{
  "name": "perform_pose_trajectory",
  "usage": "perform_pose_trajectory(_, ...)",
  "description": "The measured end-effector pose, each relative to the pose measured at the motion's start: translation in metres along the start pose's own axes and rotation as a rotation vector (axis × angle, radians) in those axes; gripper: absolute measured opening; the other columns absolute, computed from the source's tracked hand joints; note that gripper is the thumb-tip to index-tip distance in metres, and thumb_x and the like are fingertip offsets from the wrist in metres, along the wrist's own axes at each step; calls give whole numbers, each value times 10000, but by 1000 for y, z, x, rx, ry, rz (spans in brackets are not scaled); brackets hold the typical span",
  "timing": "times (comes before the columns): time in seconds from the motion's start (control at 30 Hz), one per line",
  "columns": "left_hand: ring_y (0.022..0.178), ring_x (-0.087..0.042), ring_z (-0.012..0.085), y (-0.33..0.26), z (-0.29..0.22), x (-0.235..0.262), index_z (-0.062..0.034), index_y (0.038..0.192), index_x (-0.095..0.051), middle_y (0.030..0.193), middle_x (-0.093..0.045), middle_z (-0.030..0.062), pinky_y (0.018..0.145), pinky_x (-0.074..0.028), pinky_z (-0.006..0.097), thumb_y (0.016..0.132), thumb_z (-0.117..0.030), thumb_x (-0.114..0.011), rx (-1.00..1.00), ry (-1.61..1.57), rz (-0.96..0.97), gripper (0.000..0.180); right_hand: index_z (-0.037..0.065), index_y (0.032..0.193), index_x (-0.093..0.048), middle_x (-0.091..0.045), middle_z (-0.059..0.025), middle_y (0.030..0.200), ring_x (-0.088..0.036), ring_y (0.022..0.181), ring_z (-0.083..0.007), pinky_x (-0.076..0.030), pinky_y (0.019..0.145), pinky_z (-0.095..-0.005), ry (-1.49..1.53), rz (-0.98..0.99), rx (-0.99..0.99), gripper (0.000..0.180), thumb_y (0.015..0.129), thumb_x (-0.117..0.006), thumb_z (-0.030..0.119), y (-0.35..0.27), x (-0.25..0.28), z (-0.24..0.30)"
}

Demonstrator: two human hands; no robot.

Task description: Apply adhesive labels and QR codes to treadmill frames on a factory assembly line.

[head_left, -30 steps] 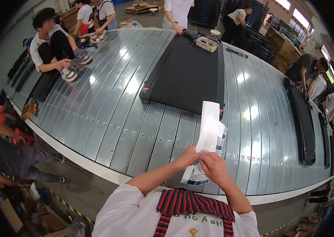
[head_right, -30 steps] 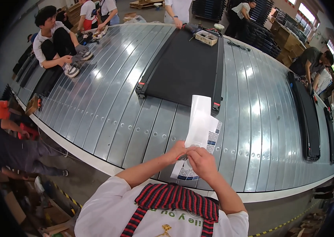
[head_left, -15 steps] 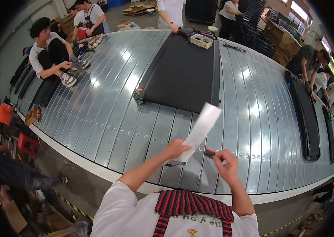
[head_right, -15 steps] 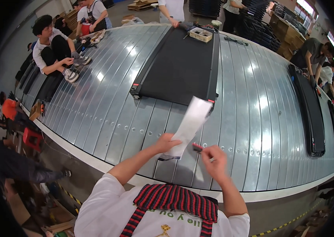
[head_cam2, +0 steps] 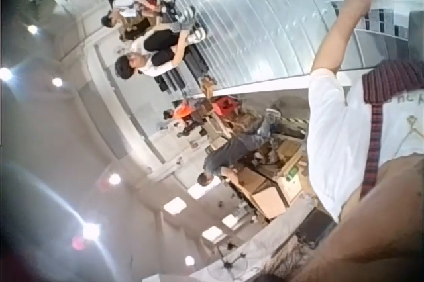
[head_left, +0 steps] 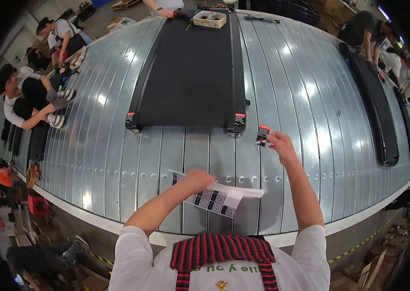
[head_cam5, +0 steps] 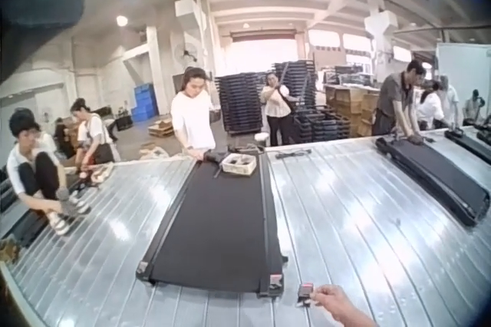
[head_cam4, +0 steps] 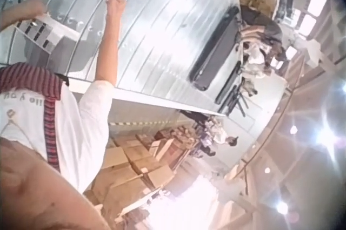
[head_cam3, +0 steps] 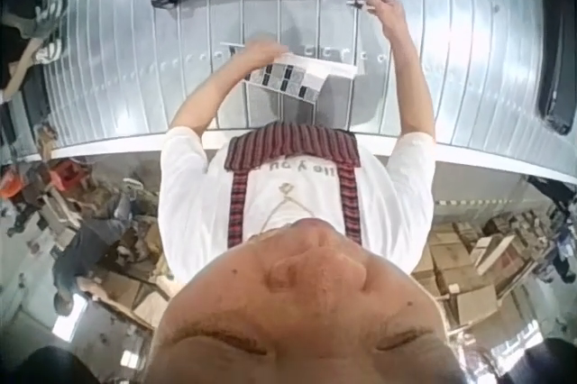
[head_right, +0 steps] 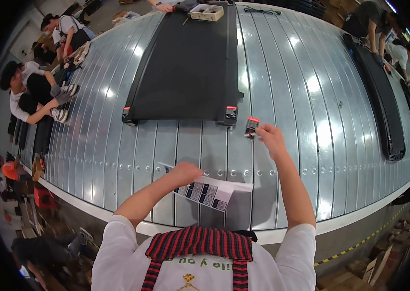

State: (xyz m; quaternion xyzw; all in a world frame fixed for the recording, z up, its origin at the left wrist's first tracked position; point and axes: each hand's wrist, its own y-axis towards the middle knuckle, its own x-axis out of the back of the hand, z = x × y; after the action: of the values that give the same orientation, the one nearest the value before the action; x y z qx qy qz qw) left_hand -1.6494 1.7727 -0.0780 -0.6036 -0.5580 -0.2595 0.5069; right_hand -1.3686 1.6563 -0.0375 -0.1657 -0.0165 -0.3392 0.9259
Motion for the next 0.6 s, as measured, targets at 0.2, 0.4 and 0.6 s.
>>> perform_pose_trajectory(0.2,884,-548,257,52,13,40,-84,780,-560,973,-567,70,763,-420,377,692,-92,-519,-95,121,-220,98,23,818,-578,-555,-40,762,-519,713,-122,-421,616,-249,101,152,-90,146,751,-585,152,93,-21,-5)
perform_pose_trajectory(0.4,993,-495,231,99,31,91,-79,769,-551,1175,-486,79,778,-416,355,686,-83,-522,-135,197,-349,88,33,838,-551,-568,-52,819,-537,758,-135,-434,643,-255,63,195,-217,130,769,-576,141,136,-36,8)
perform_pose_trajectory(0.6,965,-507,220,130,54,97,-57,747,-564,1167,-487,91,775,-416,347,676,-58,-538,-168,192,-449,75,46,831,-556,-563,-42,808,-534,735,-128,-437,609,-250,35,229,-263,99,774,-571,125,147,-50,17)
